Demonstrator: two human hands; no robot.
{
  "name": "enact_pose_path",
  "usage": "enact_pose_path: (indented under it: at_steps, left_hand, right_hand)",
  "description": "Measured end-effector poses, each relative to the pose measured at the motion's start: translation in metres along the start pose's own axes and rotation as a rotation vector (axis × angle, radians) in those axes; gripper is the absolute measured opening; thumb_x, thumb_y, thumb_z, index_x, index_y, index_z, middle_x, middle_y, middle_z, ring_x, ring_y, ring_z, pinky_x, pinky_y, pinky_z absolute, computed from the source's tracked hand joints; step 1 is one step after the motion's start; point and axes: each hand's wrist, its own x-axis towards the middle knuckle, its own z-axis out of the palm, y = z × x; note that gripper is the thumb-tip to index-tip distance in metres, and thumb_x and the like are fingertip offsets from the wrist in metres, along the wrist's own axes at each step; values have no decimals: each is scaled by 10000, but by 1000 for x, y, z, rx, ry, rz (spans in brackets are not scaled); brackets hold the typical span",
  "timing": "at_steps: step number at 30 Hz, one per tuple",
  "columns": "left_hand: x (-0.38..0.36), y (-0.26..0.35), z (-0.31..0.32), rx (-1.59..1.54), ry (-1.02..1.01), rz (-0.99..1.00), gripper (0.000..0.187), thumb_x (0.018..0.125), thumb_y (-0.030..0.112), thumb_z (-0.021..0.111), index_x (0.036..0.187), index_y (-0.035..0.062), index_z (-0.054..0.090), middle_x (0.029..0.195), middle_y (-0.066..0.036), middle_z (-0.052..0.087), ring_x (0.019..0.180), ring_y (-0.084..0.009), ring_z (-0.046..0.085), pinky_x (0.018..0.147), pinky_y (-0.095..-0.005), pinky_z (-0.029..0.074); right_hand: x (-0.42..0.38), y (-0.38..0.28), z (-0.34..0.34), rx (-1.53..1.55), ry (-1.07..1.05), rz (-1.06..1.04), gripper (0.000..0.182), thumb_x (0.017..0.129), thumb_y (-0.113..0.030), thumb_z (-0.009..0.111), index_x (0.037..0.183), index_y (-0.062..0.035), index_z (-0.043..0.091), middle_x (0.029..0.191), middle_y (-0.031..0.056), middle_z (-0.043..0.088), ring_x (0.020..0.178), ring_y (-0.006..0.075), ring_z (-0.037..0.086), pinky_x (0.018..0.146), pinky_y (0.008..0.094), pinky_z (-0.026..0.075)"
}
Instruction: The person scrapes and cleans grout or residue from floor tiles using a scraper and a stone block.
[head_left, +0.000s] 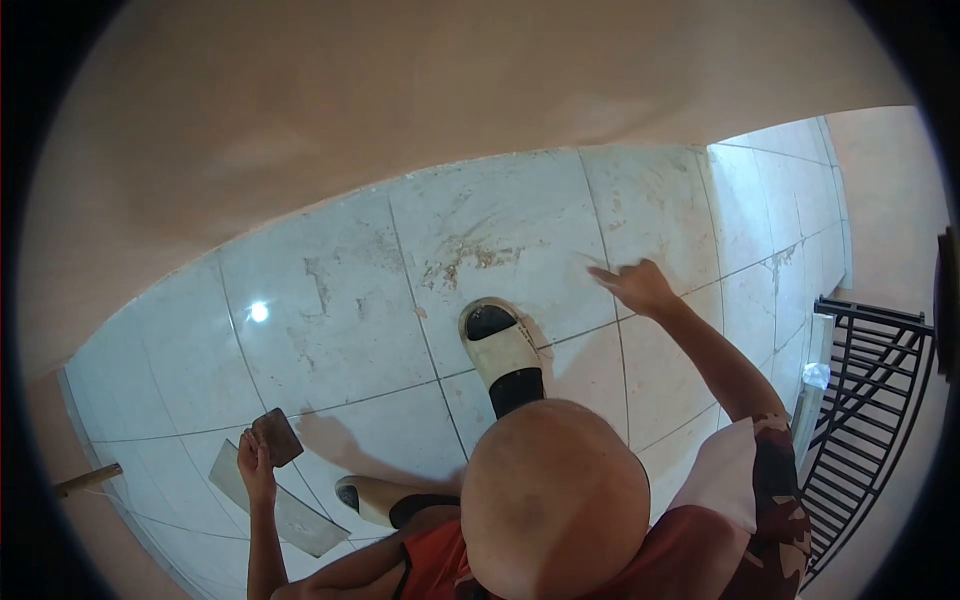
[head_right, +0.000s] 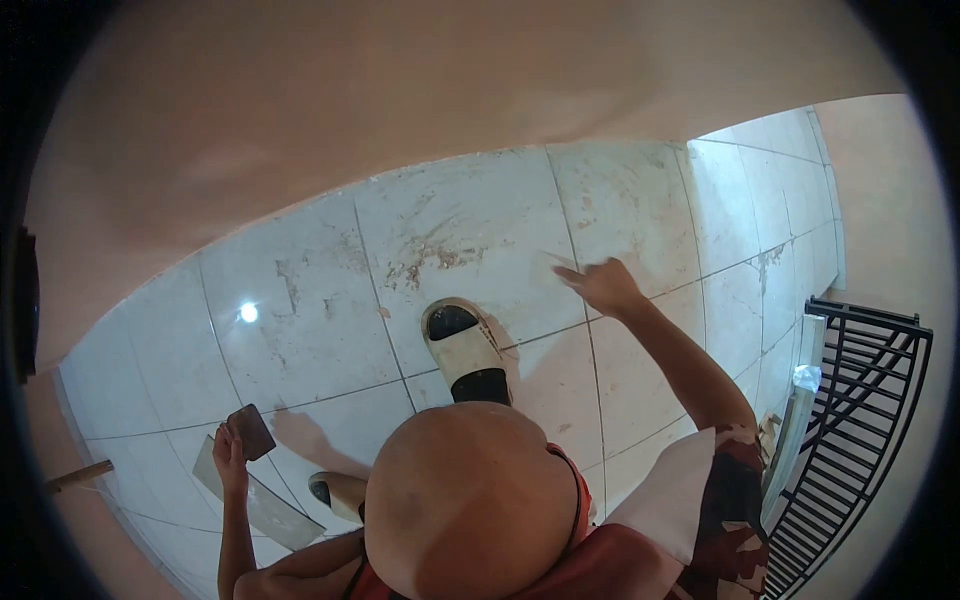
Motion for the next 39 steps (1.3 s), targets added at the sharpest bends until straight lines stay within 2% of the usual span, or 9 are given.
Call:
enact_pose_path:
  at_steps: [5,8,11,16,20,25,32,36,39]
  left_hand:
    - [21,29,20,54,-47,-38,98,963,124,463,895,55,447,821,20,384,763,-73,360,684,-236,333]
    - [28,34,20,150,-20,-74,169,971,135,457,840,38,415,745,7,349,711,-96,314,634,-249,322]
    - [21,37,17,83,-4,-55,158,970,136,462,857,34,422,747,8,351,708,-97,323,629,-253,327]
    - [-1,15,6,17,45,-40,112,965,137,467,925,34,452,807,8,396,756,-83,367,683,-237,354]
    - [-11,2,6,9,22,-98,148,986,181,461,971,34,475,859,7,441,804,-79,403,717,-230,375]
    - [14,1,10,71,-61,-82,170,989,206,467,912,55,452,829,22,401,762,-77,362,667,-237,345]
    - [47,69,24,121,7,28,144,985,112,440,865,38,410,766,26,343,684,-63,291,587,-226,276]
    - [37,52,17,92,30,-24,107,970,107,455,903,24,449,770,21,370,702,-66,323,610,-226,304]
    - [23,44,23,99,90,-22,117,962,116,461,887,27,446,760,14,364,703,-80,328,619,-245,311]
  right_hand:
    - [118,-89,-37,149,92,-220,353,980,-333,476,1301,-239,590,722,86,651,630,286,652,569,426,500]
    - [172,-148,-56,78,53,-291,396,957,-233,511,1350,-256,557,715,83,646,635,264,650,562,419,485]
    - [181,-171,-54,260,256,-332,345,929,-198,536,1262,-195,627,823,111,692,687,282,675,584,420,514]
    - [104,-65,11,333,531,-91,440,902,-195,587,1342,-198,571,880,111,705,700,254,676,592,394,513]
    - [-18,69,28,-42,183,156,442,945,-303,578,1382,-252,541,763,53,684,641,212,636,663,379,480]
    - [-44,96,29,-64,83,68,430,946,-339,571,1370,-273,542,702,37,646,636,205,630,642,371,470]
    - [121,-53,-17,161,154,-183,388,956,-339,534,1325,-221,554,753,74,666,671,270,661,637,476,506]
    - [180,-136,-74,301,70,-252,393,927,-214,523,1314,-161,559,819,108,697,719,297,681,652,459,519]
    - [205,-182,-73,307,88,-272,456,971,-275,514,1417,-192,474,812,119,688,711,274,673,643,427,496]
